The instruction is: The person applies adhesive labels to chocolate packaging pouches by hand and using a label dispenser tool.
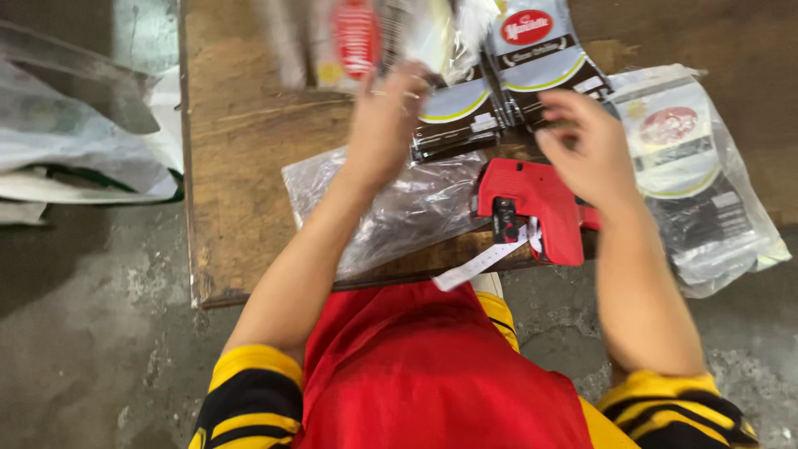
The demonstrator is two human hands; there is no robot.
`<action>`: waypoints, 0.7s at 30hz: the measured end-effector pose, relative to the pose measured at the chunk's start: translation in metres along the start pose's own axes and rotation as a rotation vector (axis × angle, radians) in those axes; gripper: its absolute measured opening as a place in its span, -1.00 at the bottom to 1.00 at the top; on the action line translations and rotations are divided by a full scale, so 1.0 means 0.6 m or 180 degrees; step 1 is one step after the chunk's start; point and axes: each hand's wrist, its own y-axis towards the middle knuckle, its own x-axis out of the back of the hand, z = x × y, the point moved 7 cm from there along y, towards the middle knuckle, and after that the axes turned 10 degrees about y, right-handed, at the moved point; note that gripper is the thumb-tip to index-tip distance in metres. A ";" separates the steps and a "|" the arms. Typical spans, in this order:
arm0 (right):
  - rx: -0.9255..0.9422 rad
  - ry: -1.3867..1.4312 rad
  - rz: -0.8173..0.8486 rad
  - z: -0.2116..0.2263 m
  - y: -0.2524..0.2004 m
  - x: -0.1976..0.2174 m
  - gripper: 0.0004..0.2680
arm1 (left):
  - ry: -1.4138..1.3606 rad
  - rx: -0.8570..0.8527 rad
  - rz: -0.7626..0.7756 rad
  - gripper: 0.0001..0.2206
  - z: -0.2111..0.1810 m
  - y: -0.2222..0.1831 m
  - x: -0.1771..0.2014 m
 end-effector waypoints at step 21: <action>-0.1489 -0.2317 0.0400 -0.130 0.189 -0.186 -0.35 | 0.0620 0.1088 0.1787 -0.18 0.087 -0.138 0.003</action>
